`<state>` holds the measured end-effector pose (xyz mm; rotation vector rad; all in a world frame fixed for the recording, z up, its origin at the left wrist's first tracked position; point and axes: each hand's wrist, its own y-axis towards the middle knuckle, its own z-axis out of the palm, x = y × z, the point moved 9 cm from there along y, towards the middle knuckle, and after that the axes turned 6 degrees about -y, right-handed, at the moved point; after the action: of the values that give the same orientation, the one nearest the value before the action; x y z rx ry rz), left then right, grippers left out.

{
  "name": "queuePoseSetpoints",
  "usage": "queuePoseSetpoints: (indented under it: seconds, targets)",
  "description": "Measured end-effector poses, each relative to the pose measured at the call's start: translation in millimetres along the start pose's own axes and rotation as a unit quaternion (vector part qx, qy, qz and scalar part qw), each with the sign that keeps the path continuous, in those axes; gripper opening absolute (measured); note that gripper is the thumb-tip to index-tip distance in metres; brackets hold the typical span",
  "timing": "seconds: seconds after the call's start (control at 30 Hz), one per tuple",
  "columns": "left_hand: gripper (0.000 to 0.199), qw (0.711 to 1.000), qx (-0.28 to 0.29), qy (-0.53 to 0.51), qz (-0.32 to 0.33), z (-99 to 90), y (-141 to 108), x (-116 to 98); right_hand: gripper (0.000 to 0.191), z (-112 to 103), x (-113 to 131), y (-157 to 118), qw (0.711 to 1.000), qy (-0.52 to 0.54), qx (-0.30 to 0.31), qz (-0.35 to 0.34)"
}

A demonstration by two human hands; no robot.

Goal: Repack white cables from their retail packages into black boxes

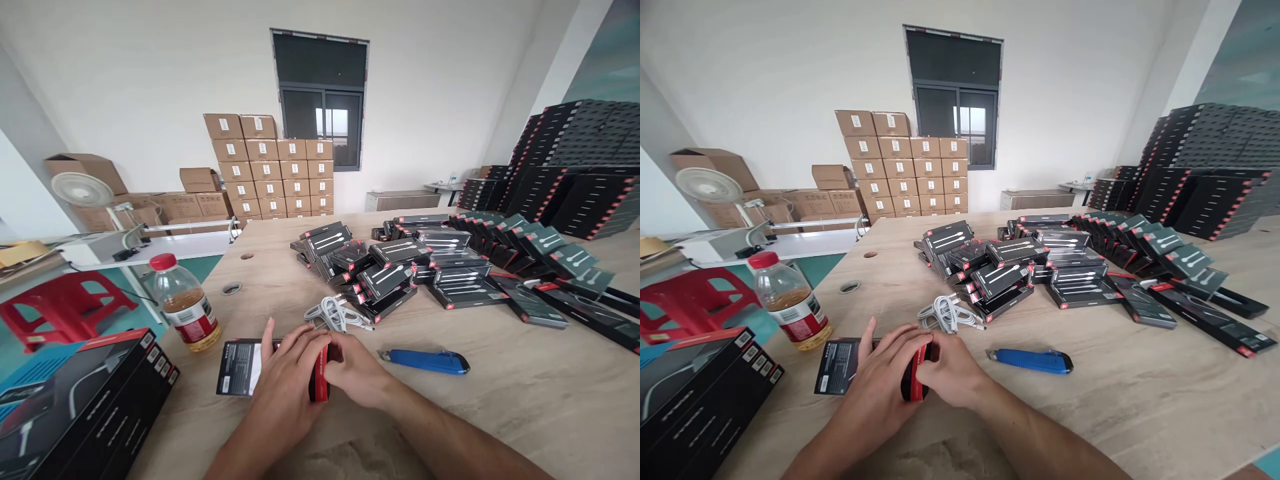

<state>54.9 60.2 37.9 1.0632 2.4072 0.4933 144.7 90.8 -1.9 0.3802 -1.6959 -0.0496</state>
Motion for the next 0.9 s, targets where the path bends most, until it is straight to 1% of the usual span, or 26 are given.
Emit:
queuePoseSetpoints:
  seconds: [0.13, 0.33, 0.43, 0.5, 0.57, 0.7, 0.73, 0.8, 0.83, 0.9]
  targets:
    - [0.066, 1.0, -0.005, -0.006, 0.005, 0.0, 2.4, -0.5, 0.026, -2.0, -1.2, -0.4, 0.999, -0.002, -0.032, 0.01]
    - [0.063, 1.0, -0.01, -0.004, 0.022, 3.5, 6.1, 0.9, 0.028, -6.4, -6.4, 0.8, 0.996, 0.012, -0.08, 0.024]
    - [0.065, 0.999, -0.002, 0.001, 0.033, 6.5, 7.4, 0.7, 0.025, -11.5, -8.3, 3.2, 0.996, 0.017, -0.085, 0.025]
    - [0.066, 1.0, 0.003, -0.005, 0.026, 6.3, 7.8, 1.8, 0.022, -15.2, -7.4, 4.6, 0.997, 0.019, -0.073, 0.019]
    - [0.063, 1.0, 0.006, -0.002, 0.014, 4.5, 7.7, 3.2, 0.015, -17.0, -5.0, 4.9, 0.999, 0.027, -0.044, 0.011]
    - [0.06, 1.0, -0.002, 0.014, 0.001, -1.9, 6.6, 6.4, 0.007, -10.7, -0.5, 0.6, 0.997, 0.062, 0.054, 0.003]
    - [0.06, 1.0, -0.005, 0.012, -0.002, -3.7, 6.2, 8.0, 0.009, -7.7, -0.3, -1.0, 0.994, 0.076, 0.081, 0.005]
    - [0.06, 1.0, -0.008, 0.006, -0.008, -6.9, 5.0, 11.5, 0.023, -3.9, -0.4, -3.3, 0.987, 0.105, 0.119, 0.01]
    - [0.061, 1.0, -0.01, 0.003, -0.011, -8.9, 4.4, 13.4, 0.028, -4.3, -0.7, -3.4, 0.985, 0.12, 0.125, 0.013]
    - [0.061, 1.0, -0.02, -0.004, -0.023, -14.5, 3.3, 16.9, 0.031, -10.5, -3.3, -1.4, 0.983, 0.15, 0.103, 0.023]
